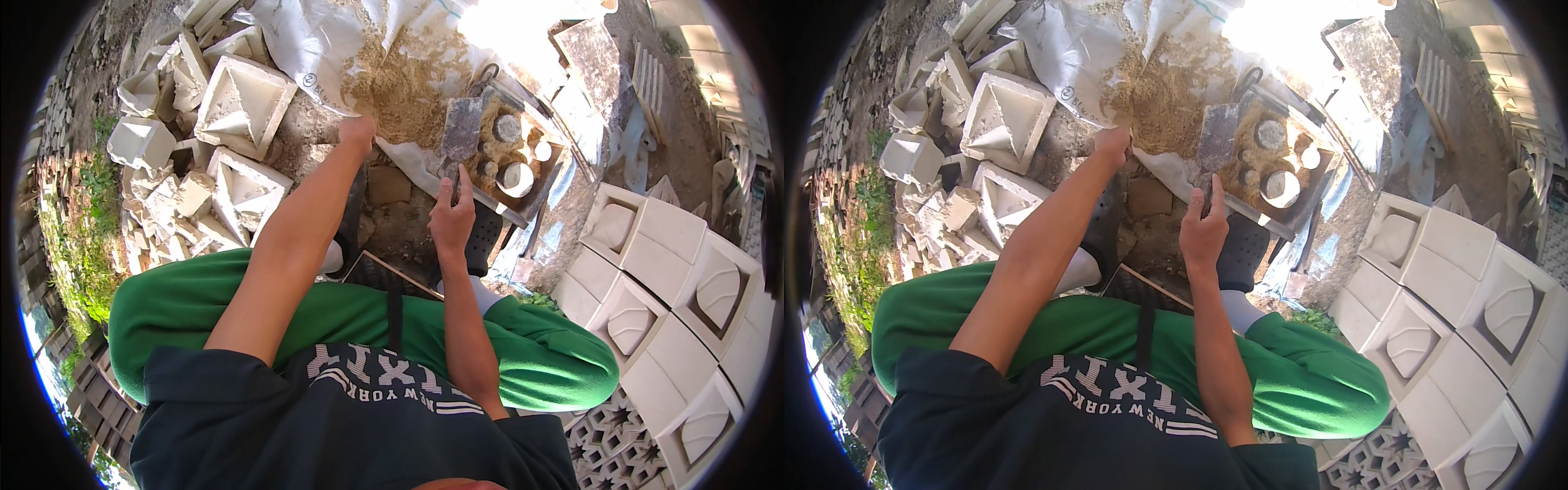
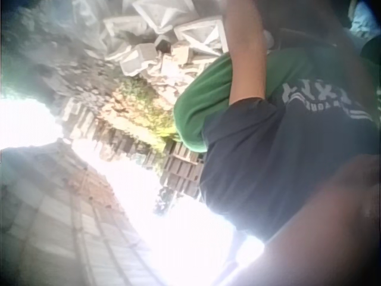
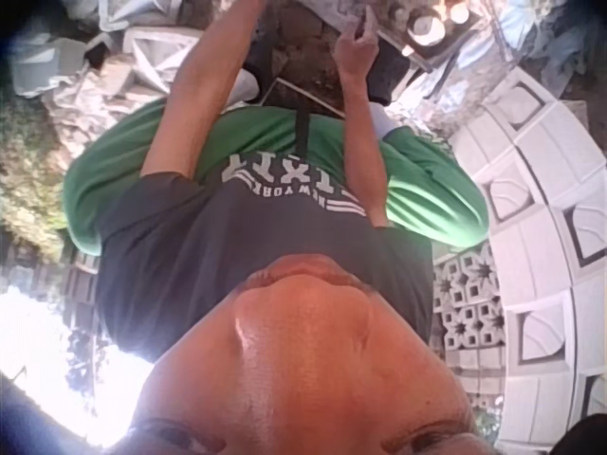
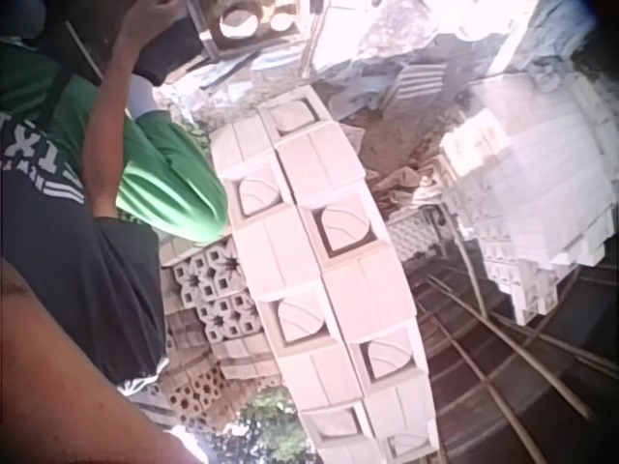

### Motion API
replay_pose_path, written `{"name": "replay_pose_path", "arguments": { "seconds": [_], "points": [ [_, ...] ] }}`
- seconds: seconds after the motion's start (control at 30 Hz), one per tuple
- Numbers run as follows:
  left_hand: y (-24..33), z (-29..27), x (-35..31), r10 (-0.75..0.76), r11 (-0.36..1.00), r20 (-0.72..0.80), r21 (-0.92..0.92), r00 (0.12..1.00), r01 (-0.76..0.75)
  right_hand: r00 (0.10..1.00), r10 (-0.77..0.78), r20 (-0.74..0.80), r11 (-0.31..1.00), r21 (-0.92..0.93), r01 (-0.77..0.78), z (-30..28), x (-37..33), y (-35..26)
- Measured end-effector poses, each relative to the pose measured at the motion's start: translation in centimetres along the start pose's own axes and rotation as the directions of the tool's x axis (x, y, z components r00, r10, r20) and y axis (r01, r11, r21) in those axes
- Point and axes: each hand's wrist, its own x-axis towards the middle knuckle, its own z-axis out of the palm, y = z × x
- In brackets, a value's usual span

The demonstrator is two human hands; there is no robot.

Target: The person uses a trowel to scoop a sandy mixture from a bag and fills several circular molds on a board, smoothing and pressing the material by hand and with the tool.

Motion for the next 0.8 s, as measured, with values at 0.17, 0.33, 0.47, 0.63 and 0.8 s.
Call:
{"name": "replay_pose_path", "arguments": {
  "seconds": [0.17, 0.33, 0.47, 0.63, 0.8],
  "points": [
    [-1.3, 1.3, 0.5, 0.403, 0.913, -0.251, 0.167, 0.880, -0.371, 0.971, -0.231, -0.063, 0.948, -0.240, 0.210, 2.4, -1.2, -0.5],
    [-1.5, 3.3, -2.0, 0.149, 0.936, -0.199, -0.289, 0.969, -0.203, 0.984, 0.135, 0.116, 0.945, -0.314, -0.093, 5.6, -1.5, -2.6],
    [-2.9, 1.8, 0.9, 0.248, 0.967, -0.003, -0.060, 0.969, -0.247, 0.984, 0.178, 0.015, 0.956, -0.240, -0.169, 9.8, -1.8, -2.1],
    [-3.9, 1.2, 1.5, 0.346, 0.898, -0.046, 0.306, 0.937, -0.316, 0.974, 0.186, 0.129, 0.982, -0.067, -0.179, 10.7, -1.7, -3.0],
    [-1.2, 1.2, -0.6, 0.081, 0.971, -0.118, -0.216, 0.990, -0.105, 0.989, -0.090, -0.116, 0.992, -0.096, 0.079, 11.5, -0.3, -0.1]
  ]
}}
